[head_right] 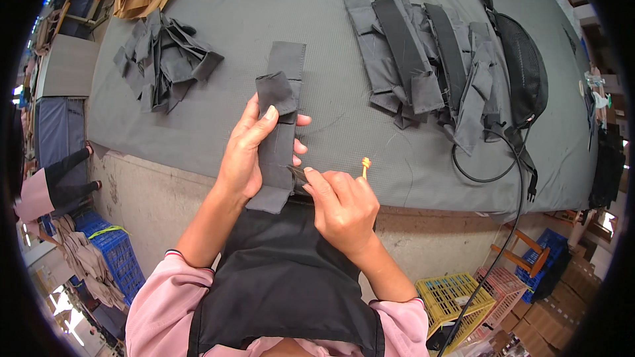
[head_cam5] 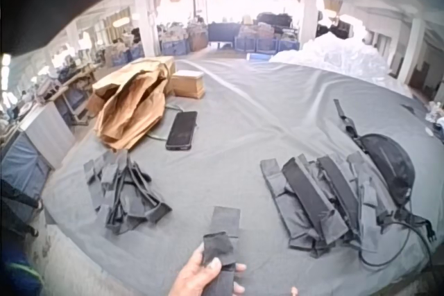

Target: The person uses a utility knife to cut small rectangular pieces of dark gray fabric on a large gray work surface. They repeatedly pick up fabric strips, cut them into smaller segments, and place the finished pieces into a growing pile on the table.

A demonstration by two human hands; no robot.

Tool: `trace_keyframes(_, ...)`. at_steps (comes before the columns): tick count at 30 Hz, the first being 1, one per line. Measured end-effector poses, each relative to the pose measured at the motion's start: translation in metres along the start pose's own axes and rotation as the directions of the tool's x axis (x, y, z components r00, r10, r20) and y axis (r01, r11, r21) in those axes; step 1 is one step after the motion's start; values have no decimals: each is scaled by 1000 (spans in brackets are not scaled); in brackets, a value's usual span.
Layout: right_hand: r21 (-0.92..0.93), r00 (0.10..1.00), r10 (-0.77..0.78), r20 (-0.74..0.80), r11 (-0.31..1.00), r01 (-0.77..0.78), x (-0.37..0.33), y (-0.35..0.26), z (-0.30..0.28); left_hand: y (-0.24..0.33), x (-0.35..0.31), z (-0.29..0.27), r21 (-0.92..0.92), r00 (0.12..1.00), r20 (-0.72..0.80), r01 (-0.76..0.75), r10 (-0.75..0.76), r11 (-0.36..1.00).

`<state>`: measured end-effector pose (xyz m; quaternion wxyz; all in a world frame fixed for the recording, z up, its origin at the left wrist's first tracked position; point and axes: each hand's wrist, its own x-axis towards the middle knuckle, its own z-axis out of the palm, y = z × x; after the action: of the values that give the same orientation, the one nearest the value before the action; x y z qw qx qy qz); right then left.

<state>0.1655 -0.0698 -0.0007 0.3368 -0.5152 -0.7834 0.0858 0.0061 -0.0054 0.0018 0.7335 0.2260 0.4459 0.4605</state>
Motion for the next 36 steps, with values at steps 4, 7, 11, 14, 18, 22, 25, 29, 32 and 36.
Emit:
trace_keyframes(4, 4, 1000, 16, -12, 1000, -16, -3, -1, -1, -2, -1, -1, 7, 1000, 8, 15, -15, 1000)
trace_keyframes(7, 94, 996, 84, -41, 992, -80, -7, -1, -3, -2, -1, -2, -5, 1000, 21, 15, -15, 1000)
trace_keyframes(11, 133, 995, 100, 20, 986, -101, -2, -3, -1, -3, -1, -2, 18, 1000, 0, 7, -7, 1000)
trace_keyframes(14, 126, 996, 72, 42, 989, -77, 0, -5, -1, -3, -4, -2, -1, 1000, 15, -7, 7, 1000)
trace_keyframes(18, 126, 986, 92, 137, 986, -109, 11, -8, 0, -4, -5, -2, -7, 1000, 26, -15, 15, 1000)
trace_keyframes(22, 165, 974, 66, 217, 981, -103, 20, -15, 2, -4, -7, -1, 12, 999, 45, -21, 20, 1000)
trace_keyframes(25, 155, 977, 19, 214, 987, -53, 22, -13, 5, -4, -6, -4, -5, 998, 61, 17, -17, 1000)
trace_keyframes(29, 151, 979, -19, 205, 988, -13, 18, -8, 4, 0, -7, -7, -51, 992, 89, 94, -89, 994)
trace_keyframes(32, 143, 977, 8, 211, 989, -39, 13, -7, 3, 1, -9, -5, -58, 991, 102, 96, -90, 994)
trace_keyframes(36, 191, 981, 48, 187, 978, -84, 11, -9, 5, -1, -8, -4, -52, 990, 122, 71, -64, 996)
